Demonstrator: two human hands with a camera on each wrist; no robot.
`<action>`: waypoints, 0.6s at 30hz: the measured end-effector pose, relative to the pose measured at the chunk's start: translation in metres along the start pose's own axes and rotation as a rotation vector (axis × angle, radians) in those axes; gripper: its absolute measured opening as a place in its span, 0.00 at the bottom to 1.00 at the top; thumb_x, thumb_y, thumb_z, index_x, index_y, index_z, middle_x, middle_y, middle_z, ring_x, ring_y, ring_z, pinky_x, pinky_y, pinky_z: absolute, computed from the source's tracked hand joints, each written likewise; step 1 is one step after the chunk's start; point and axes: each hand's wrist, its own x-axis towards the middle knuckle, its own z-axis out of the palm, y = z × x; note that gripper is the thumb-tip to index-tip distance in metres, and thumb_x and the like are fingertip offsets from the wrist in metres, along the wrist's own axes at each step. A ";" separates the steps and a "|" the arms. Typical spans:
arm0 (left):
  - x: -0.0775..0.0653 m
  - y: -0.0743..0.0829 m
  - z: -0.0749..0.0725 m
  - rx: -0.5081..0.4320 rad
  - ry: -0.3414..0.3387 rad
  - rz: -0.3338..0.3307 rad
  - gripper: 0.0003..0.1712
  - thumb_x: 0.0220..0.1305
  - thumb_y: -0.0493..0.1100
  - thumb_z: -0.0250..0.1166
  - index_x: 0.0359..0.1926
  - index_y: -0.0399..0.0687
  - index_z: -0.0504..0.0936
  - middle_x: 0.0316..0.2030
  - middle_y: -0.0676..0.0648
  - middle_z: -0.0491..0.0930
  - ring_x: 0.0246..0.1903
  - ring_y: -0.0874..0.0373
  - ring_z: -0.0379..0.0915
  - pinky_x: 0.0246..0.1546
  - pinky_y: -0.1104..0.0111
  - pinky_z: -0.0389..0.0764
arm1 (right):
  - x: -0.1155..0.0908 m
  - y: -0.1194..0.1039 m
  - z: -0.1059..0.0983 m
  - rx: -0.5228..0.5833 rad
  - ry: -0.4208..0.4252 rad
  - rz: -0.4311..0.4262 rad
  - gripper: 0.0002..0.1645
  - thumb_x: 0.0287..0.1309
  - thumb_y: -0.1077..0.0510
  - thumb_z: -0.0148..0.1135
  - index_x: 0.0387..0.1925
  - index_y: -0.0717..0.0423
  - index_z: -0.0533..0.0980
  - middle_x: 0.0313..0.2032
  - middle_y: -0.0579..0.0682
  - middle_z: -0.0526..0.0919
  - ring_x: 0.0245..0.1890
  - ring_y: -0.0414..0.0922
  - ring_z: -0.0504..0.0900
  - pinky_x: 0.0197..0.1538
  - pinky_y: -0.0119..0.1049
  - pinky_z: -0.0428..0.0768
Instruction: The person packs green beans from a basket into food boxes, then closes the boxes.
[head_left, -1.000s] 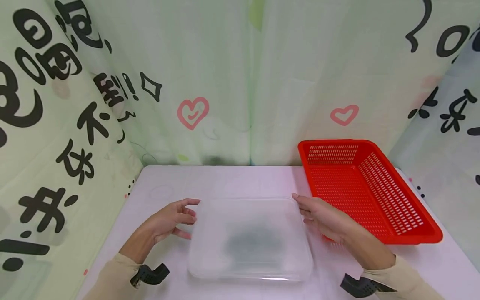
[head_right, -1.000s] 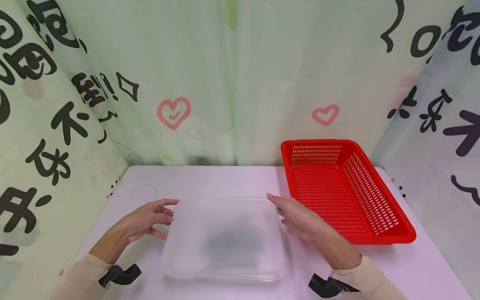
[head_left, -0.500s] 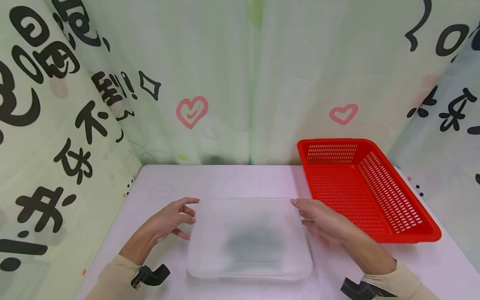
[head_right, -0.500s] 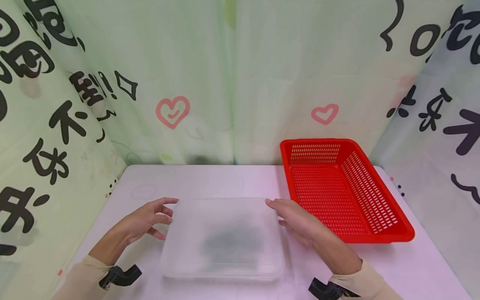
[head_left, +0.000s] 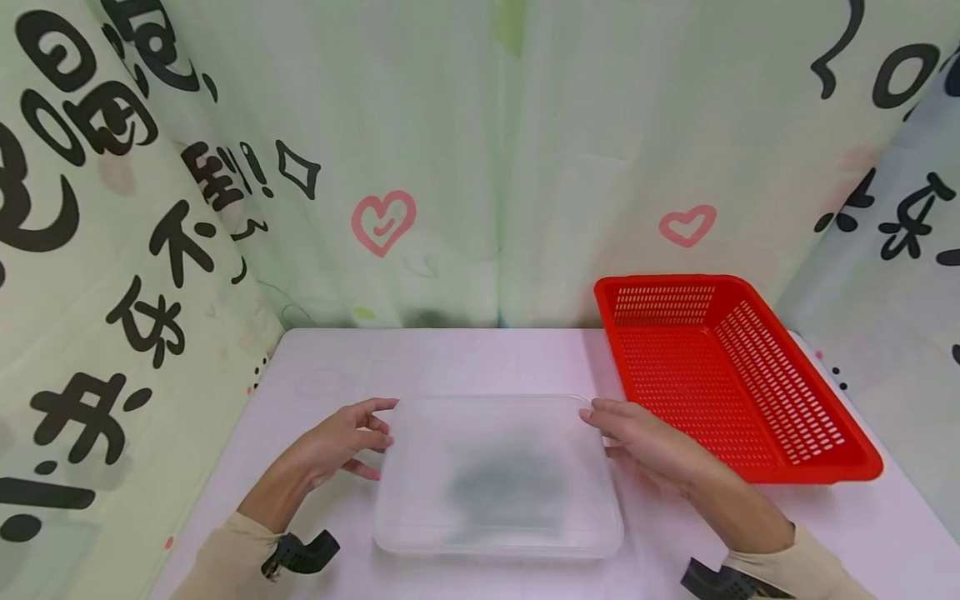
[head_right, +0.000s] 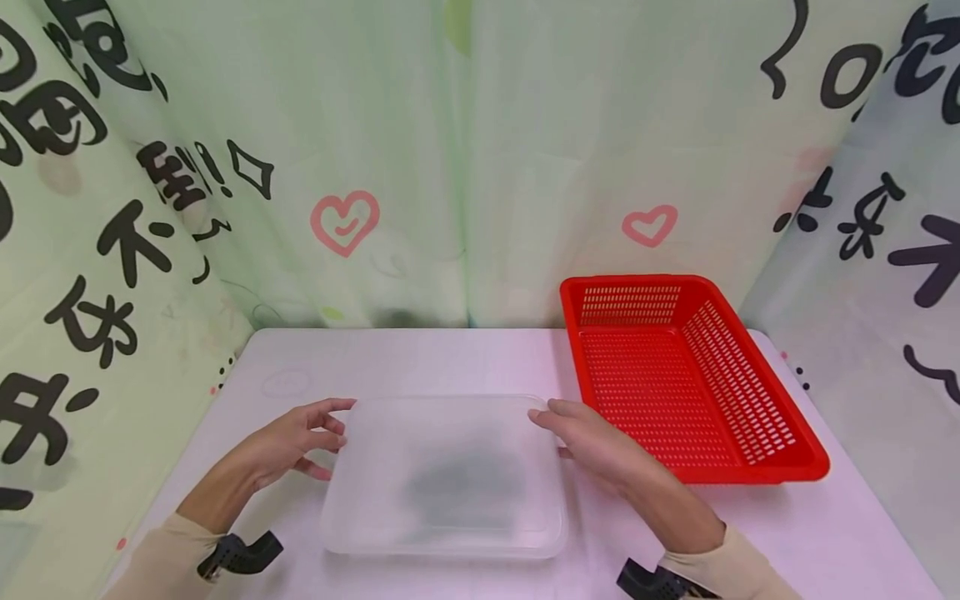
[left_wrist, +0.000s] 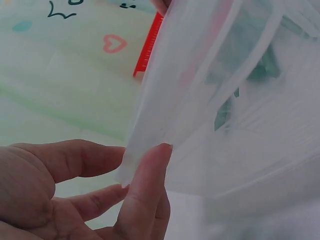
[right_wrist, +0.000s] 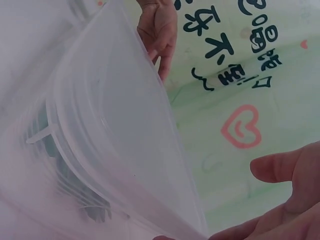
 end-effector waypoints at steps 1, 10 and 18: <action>0.000 0.000 0.000 0.006 -0.001 0.001 0.37 0.67 0.35 0.65 0.75 0.45 0.64 0.48 0.41 0.70 0.43 0.52 0.75 0.34 0.55 0.88 | 0.000 0.000 0.000 -0.001 -0.001 0.001 0.51 0.71 0.42 0.55 0.77 0.71 0.46 0.77 0.69 0.48 0.73 0.68 0.57 0.69 0.62 0.67; 0.001 0.001 0.000 0.023 -0.003 0.015 0.38 0.65 0.33 0.65 0.74 0.44 0.64 0.45 0.42 0.70 0.39 0.52 0.77 0.32 0.56 0.88 | 0.001 -0.001 0.001 -0.025 -0.001 0.000 0.53 0.69 0.41 0.58 0.77 0.71 0.48 0.77 0.69 0.48 0.74 0.67 0.54 0.68 0.62 0.69; 0.002 -0.002 -0.001 -0.022 -0.006 0.029 0.38 0.64 0.33 0.66 0.74 0.43 0.64 0.44 0.41 0.71 0.39 0.51 0.76 0.32 0.55 0.88 | 0.003 -0.001 0.001 -0.043 0.005 -0.024 0.52 0.70 0.42 0.57 0.76 0.73 0.49 0.77 0.70 0.48 0.75 0.67 0.55 0.70 0.62 0.66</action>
